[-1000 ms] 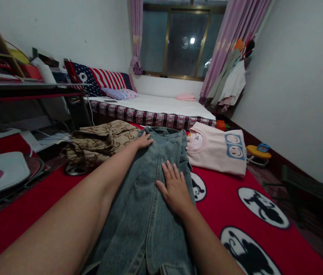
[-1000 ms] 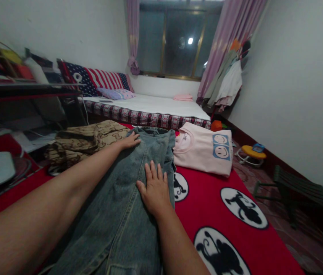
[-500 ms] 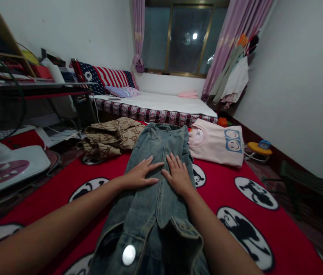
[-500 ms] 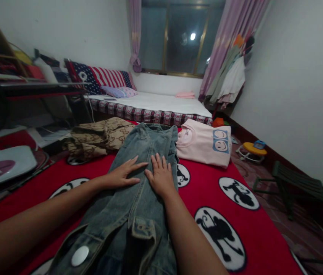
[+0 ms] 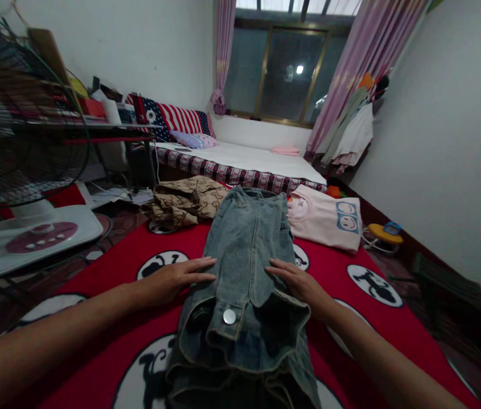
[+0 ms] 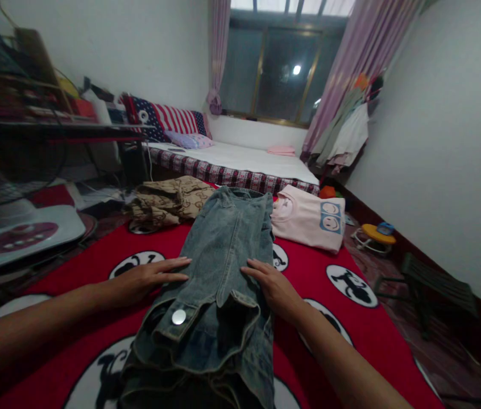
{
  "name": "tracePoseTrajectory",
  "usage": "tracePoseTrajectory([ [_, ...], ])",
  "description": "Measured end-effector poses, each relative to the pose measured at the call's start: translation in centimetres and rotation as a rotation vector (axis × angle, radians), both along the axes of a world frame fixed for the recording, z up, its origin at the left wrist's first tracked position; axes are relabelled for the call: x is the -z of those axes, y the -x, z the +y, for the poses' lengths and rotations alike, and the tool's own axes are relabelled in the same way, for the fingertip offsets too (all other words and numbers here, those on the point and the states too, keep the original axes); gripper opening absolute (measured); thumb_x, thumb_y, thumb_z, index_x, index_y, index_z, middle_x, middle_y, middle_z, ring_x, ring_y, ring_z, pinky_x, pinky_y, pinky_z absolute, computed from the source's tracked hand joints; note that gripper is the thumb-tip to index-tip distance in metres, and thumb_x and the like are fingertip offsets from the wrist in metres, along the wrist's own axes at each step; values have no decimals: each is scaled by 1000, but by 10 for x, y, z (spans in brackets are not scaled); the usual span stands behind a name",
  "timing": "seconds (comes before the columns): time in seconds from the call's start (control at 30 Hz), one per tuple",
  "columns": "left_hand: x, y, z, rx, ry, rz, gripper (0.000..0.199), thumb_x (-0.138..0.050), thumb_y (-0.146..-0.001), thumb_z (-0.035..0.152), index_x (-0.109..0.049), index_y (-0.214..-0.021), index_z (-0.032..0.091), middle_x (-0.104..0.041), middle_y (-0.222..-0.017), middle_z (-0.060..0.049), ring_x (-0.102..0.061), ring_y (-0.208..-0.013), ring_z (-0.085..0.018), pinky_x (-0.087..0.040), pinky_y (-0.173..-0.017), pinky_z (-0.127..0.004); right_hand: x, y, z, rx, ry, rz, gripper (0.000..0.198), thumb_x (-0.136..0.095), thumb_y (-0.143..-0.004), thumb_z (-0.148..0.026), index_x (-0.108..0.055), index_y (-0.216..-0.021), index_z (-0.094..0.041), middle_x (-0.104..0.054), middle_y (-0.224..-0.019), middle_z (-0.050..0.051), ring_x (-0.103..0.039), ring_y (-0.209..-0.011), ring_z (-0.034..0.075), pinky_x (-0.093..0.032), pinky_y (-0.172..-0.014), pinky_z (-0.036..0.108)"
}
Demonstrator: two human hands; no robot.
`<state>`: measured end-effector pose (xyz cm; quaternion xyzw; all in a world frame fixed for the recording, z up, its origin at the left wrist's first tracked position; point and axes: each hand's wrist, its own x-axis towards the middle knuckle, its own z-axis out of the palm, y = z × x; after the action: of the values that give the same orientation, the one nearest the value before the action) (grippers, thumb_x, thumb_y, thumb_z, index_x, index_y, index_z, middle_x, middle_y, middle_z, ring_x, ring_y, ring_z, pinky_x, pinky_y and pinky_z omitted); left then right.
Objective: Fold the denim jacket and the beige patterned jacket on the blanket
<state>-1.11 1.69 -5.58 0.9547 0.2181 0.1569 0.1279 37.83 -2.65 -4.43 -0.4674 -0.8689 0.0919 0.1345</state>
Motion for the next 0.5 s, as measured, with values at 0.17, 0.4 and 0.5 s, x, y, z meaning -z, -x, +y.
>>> tracePoseTrajectory([
  [0.17, -22, 19, -14, 28, -70, 89, 72, -63, -85, 25, -31, -149, 35, -25, -158, -7, -30, -143, -28, -35, -113, -46, -14, -41, -65, -32, -17, 20, 59, -42, -89, -16, -39, -147, -26, -28, -158, 6, -31, -143, 20, -34, -114, 44],
  [0.4, -34, -12, -14, 205, -109, 125, 72, -50, -86, 12, -26, -151, 31, -27, -157, -8, -27, -144, -25, -20, -119, -47, -30, -22, -70, -111, -10, -56, 75, -57, -79, -24, -33, -150, -26, -20, -160, 6, -22, -146, 26, -23, -118, 49],
  [0.5, -28, -25, -5, 196, -104, 83, 69, -51, -89, 21, -24, -152, 30, -27, -157, -10, -26, -145, -24, -19, -119, -48, -30, -14, -56, -141, -38, -75, 79, -59, -77, -27, -32, -151, -24, -17, -161, 7, -18, -147, 27, -19, -118, 51],
])
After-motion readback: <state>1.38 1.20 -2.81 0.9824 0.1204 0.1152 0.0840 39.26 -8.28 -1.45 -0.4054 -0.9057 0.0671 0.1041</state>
